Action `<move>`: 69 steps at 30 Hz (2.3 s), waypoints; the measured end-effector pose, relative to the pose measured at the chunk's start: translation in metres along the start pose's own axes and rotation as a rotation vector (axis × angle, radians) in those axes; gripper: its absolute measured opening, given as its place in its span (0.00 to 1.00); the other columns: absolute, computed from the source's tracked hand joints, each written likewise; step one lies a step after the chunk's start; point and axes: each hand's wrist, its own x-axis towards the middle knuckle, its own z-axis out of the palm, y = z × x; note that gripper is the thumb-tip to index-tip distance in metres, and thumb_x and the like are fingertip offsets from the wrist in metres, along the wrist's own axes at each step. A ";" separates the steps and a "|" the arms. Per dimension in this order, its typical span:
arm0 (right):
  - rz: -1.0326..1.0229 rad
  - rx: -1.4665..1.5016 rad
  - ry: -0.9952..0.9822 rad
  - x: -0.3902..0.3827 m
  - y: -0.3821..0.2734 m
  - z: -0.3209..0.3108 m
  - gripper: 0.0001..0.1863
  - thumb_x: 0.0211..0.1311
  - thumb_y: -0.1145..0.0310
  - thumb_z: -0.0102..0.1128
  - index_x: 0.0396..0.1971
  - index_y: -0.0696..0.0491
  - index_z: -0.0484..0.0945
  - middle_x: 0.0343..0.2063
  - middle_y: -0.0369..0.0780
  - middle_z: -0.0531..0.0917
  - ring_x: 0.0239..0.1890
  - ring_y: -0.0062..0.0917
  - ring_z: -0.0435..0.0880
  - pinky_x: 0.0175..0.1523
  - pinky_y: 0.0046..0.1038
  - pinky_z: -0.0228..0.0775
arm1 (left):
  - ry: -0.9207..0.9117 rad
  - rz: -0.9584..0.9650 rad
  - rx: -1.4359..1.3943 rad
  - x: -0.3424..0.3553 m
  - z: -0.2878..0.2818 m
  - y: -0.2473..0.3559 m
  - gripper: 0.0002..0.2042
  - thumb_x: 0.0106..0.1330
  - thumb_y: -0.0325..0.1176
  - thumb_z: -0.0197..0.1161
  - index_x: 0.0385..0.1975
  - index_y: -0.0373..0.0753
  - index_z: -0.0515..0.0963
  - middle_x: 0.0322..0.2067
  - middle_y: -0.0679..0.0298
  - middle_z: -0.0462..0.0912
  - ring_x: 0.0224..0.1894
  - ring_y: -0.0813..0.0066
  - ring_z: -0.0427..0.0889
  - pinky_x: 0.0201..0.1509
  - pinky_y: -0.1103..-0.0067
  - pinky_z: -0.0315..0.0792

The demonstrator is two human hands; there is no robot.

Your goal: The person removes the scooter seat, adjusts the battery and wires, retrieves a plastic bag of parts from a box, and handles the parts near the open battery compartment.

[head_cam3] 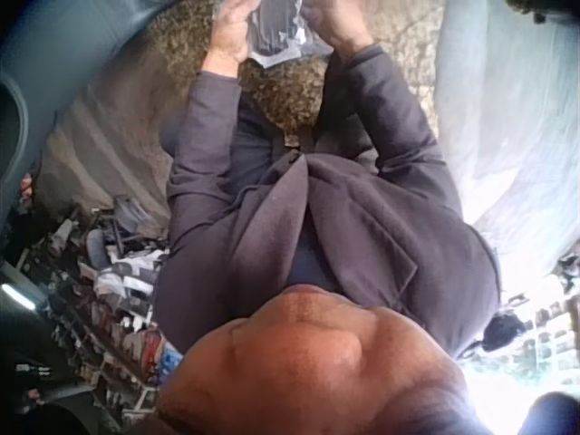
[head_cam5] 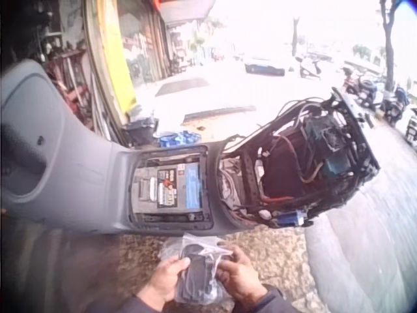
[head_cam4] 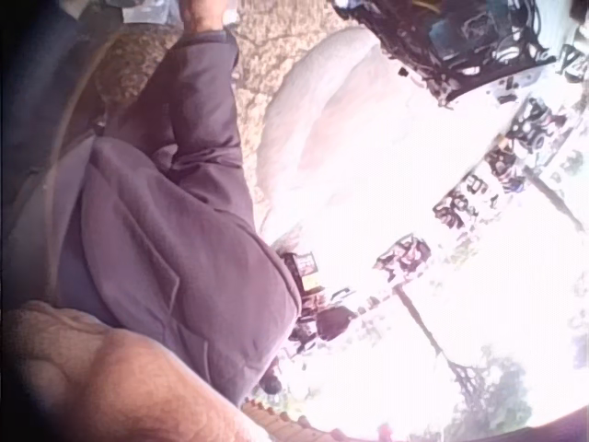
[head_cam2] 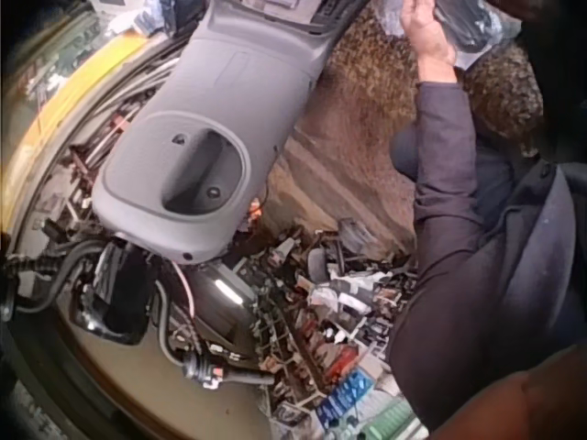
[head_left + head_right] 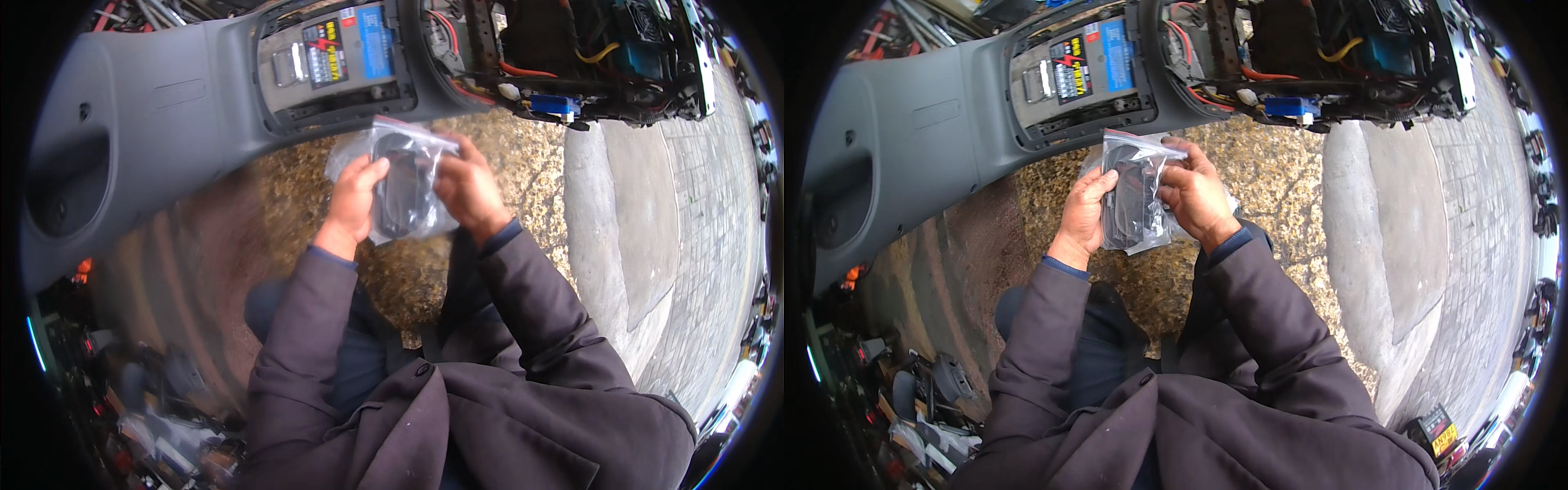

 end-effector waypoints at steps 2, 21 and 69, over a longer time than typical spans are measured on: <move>0.075 -0.118 -0.037 -0.007 0.003 0.010 0.25 0.61 0.80 0.54 0.60 0.61 0.63 0.45 0.41 0.77 0.43 0.24 0.80 0.47 0.28 0.77 | 0.038 0.032 -0.083 -0.010 -0.004 0.007 0.12 0.72 0.30 0.51 0.47 0.33 0.76 0.43 0.59 0.82 0.43 0.70 0.83 0.49 0.75 0.78; -0.183 -0.523 -0.014 -0.032 -0.007 0.020 0.28 0.62 0.69 0.65 0.59 0.61 0.66 0.42 0.40 0.80 0.39 0.19 0.77 0.43 0.23 0.72 | 0.032 0.327 0.042 -0.042 -0.010 0.000 0.10 0.73 0.28 0.49 0.47 0.34 0.75 0.42 0.62 0.82 0.41 0.75 0.82 0.49 0.76 0.77; 0.371 -0.802 0.352 -0.292 0.081 -0.267 0.30 0.62 0.61 0.63 0.60 0.61 0.68 0.54 0.50 0.78 0.55 0.33 0.77 0.59 0.32 0.69 | 0.202 0.326 -0.143 -0.023 -0.025 -0.015 0.07 0.67 0.26 0.53 0.41 0.35 0.77 0.39 0.62 0.83 0.39 0.72 0.82 0.47 0.75 0.77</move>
